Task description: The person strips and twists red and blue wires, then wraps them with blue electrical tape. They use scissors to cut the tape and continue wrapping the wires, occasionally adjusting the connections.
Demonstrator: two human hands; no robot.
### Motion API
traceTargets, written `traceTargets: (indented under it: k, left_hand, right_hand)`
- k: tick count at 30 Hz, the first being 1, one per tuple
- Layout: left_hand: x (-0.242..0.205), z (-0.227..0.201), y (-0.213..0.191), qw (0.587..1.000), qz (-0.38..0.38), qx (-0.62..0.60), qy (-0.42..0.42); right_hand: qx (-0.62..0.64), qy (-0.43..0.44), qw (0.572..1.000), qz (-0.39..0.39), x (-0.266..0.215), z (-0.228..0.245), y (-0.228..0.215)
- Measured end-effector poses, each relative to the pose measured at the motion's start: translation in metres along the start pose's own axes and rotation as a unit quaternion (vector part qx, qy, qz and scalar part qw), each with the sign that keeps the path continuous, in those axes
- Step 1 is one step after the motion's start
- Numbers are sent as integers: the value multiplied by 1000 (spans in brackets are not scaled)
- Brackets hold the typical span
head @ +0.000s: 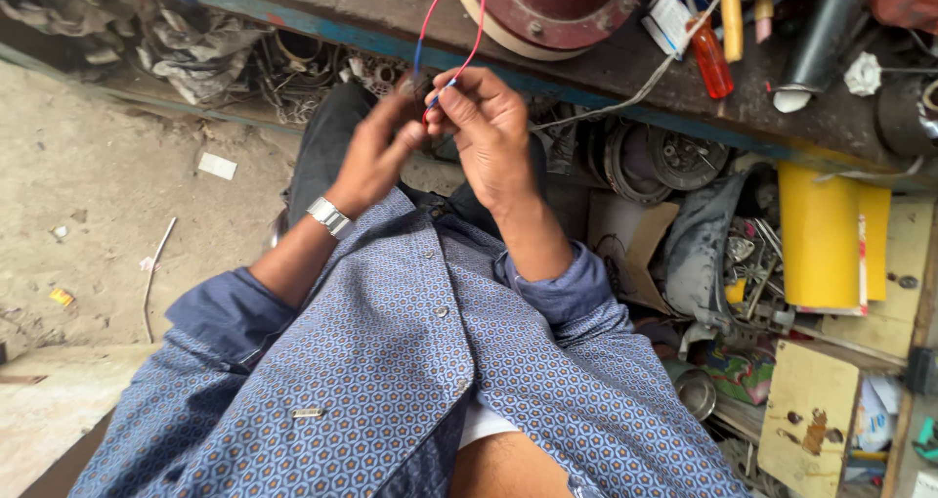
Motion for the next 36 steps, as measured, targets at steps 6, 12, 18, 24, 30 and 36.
traceTargets:
  k: [6, 12, 18, 24, 30, 36]
  left_hand:
    - [1, -3, 20, 954, 14, -294, -56]
    - [52, -77, -57, 929, -115, -350, 39]
    - [84, -86, -144, 932, -196, -296, 77]
    - [58, -64, -150, 942, -323, -65, 58]
    - [26, -42, -55, 975, -177, -124, -55]
    - [19, -56, 27, 892, -78, -446, -20]
  right_hand:
    - [-122, -87, 988, -29, 13, 22, 12]
    - [-213, 146, 927, 271, -46, -63, 18]
    - [-269, 245, 928, -76, -126, 15, -127]
    - [-553, 97, 770, -304, -245, 241, -220]
    - [-442, 71, 886, -122, -184, 223, -148]
    - [-413, 113, 878, 213, -56, -34, -12]
Point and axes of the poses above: each hand's wrist, its own x-axis towards the middle knuckle, its own y-axis out of the palm, z = x × y, the point moved 6 cm from there along x, towards the middle knuckle, and after that the axes turned 10 degrees about z, right-handed, at the moved point
